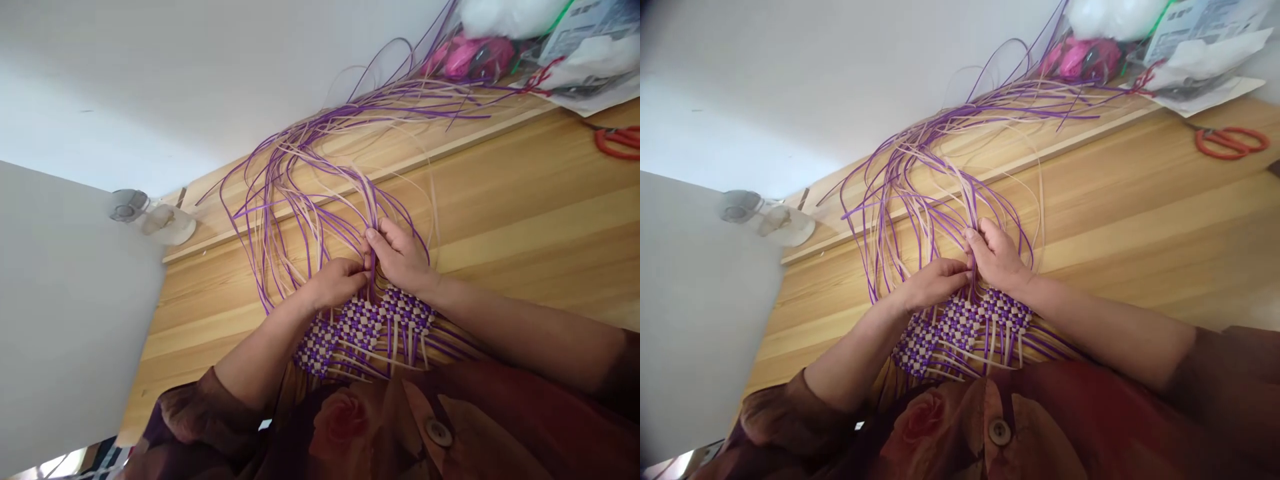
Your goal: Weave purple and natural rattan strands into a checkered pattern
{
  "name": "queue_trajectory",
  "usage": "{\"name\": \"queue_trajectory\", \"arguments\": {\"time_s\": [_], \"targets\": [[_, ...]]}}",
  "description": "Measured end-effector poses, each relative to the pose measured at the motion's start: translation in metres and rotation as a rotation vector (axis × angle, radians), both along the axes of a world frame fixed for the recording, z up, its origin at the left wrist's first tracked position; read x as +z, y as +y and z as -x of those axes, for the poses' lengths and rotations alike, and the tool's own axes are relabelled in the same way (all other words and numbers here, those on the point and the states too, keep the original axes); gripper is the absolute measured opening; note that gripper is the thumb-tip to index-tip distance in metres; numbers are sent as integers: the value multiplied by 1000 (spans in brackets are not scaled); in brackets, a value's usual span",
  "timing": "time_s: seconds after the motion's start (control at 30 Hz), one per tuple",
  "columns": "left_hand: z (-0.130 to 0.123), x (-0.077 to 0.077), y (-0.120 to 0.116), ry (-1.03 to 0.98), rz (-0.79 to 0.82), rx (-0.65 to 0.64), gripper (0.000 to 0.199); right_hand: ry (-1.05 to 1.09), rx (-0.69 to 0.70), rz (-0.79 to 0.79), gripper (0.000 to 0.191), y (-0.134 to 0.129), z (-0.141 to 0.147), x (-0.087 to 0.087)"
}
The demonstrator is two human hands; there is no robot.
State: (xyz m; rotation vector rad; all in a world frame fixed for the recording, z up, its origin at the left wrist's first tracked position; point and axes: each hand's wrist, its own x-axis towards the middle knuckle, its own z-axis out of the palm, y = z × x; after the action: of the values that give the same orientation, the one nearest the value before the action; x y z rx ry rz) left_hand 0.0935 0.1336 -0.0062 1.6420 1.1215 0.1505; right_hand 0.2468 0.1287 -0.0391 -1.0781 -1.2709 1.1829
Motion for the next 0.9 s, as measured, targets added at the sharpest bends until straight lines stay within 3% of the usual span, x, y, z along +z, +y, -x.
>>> {"name": "queue_trajectory", "arguments": {"time_s": [0.07,0.13,0.27,0.33,0.43,0.57,0.63,0.77,0.83,0.9], "targets": [[-6,-10,-1,-167,180,83,19,-25,-35,-20,29,3,-3,-6],[-8,-20,-9,-302,256,216,20,-59,-69,-36,28,7,-7,-9],[-5,-26,-33,-453,81,474,24,-200,-94,72,21,12,-10,-8],[-3,-22,-41,-505,-16,474,25,-327,-56,100,21,13,-10,-5],[-1,-20,-44,-558,-80,331,26,-531,49,-2,16,15,-12,-1],[1,-28,-41,-492,-156,284,29,-626,-37,-149,23,17,-16,3],[2,-31,-41,-432,-205,291,29,-511,87,-35,21,16,-16,5],[7,-27,-45,-302,-269,224,28,49,523,384,31,12,-12,22],[9,-24,-47,-226,-281,224,31,263,589,436,40,16,-14,44],[11,-23,-47,-168,-286,250,35,299,553,416,48,29,-22,79]]}}
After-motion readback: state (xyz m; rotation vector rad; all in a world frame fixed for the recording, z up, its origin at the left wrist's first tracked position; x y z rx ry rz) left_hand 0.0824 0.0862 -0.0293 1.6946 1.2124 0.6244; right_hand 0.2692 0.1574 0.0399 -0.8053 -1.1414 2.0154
